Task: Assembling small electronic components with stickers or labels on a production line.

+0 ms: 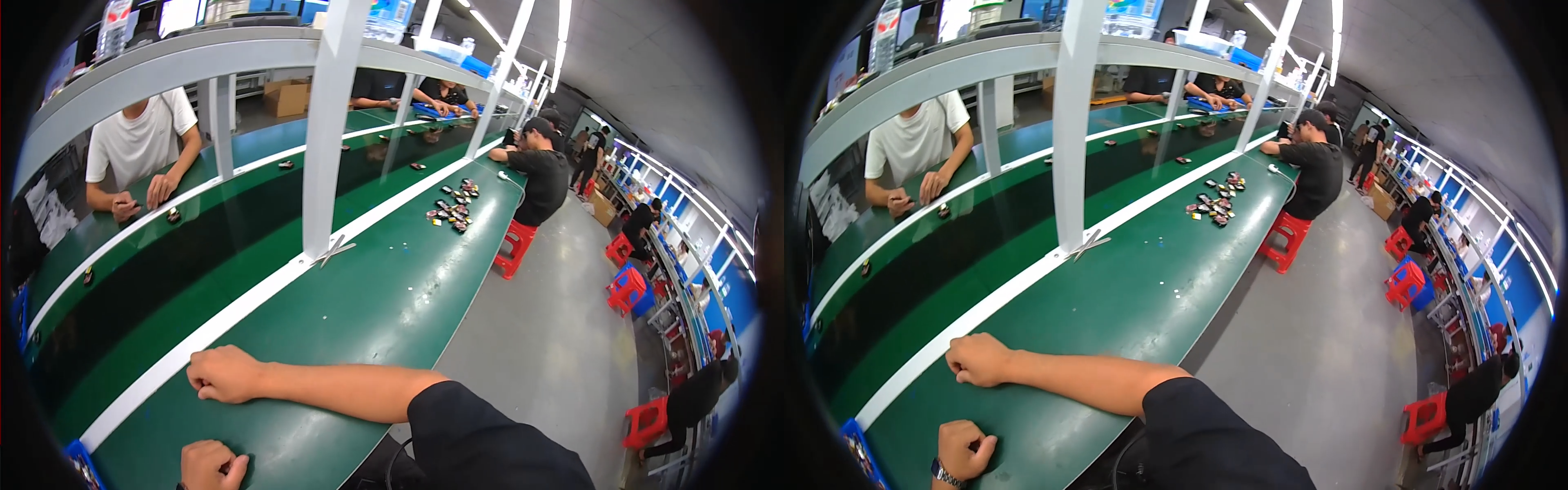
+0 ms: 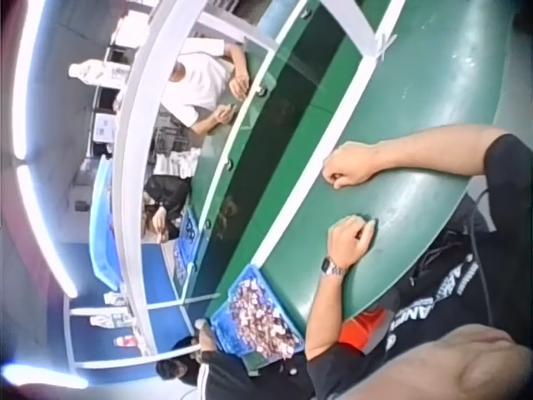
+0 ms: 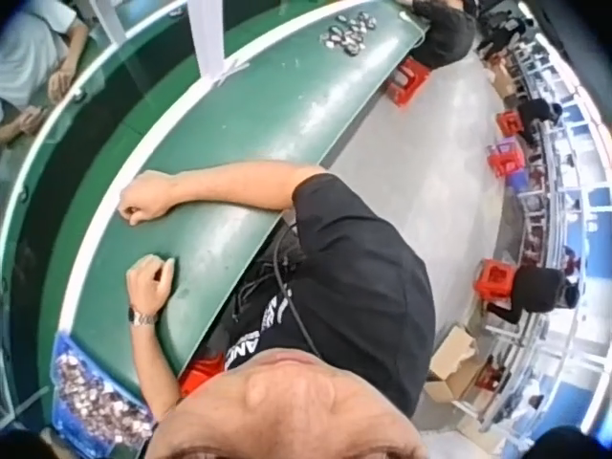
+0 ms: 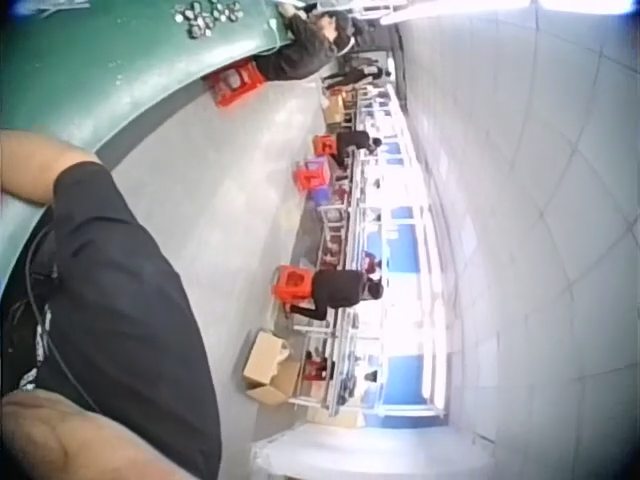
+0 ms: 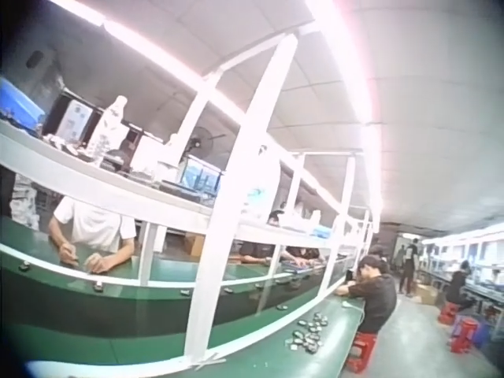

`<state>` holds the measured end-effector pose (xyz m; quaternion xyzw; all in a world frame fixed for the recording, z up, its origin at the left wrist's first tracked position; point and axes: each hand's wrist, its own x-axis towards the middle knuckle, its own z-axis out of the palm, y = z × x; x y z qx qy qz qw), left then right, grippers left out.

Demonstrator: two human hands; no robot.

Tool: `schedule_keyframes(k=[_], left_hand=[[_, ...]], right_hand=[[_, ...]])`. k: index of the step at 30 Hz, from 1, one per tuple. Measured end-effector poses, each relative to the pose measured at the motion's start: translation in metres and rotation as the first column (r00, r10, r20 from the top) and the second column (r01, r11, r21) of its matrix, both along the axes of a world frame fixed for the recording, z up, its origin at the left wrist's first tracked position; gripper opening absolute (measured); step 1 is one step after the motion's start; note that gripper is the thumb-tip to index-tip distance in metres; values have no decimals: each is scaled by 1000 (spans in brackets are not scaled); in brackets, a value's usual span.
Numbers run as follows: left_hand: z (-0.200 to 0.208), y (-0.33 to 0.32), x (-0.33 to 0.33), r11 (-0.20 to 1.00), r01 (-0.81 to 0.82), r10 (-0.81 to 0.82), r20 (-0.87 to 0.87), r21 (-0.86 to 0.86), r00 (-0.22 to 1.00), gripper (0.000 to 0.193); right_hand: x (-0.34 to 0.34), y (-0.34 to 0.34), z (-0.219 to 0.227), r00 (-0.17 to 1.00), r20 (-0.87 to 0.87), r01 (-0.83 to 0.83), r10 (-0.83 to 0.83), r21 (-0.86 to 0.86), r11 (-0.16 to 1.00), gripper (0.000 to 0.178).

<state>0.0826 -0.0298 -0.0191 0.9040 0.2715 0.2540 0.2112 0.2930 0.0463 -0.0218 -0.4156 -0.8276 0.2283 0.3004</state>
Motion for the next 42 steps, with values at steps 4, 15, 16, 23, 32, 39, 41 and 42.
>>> schedule_keyframes(k=[4,15,16,23,32,39,41,42], left_hand=[[26,-4,3,996,91,-91,-5,1,996,27],[43,-8,6,990,112,-117,-53,-87,992,27],[43,-8,6,990,105,-111,-71,-90,991,27],[44,-8,7,990,99,-108,-98,-96,989,27],[44,-7,8,988,74,-88,-101,-136,991,25],[45,-7,3,990,67,-79,-89,-127,993,23],[43,-7,3,990,63,-74,-85,-125,994,23],[43,-7,3,990,66,-76,-80,-122,994,24]], right_hand=[[-7,1,-2,1000,-16,-13,14,33,999,9],[-33,13,-24,1000,8,18,-20,187,982,13],[-33,13,-26,998,52,18,-29,202,979,14],[-37,12,-23,981,189,-23,-36,298,954,14],[-43,14,-35,962,253,8,-104,356,934,11],[-44,8,-25,952,298,-32,-72,328,944,10],[-43,8,-27,962,261,3,-84,294,956,10],[-42,8,-27,962,261,-3,-77,294,956,10]])
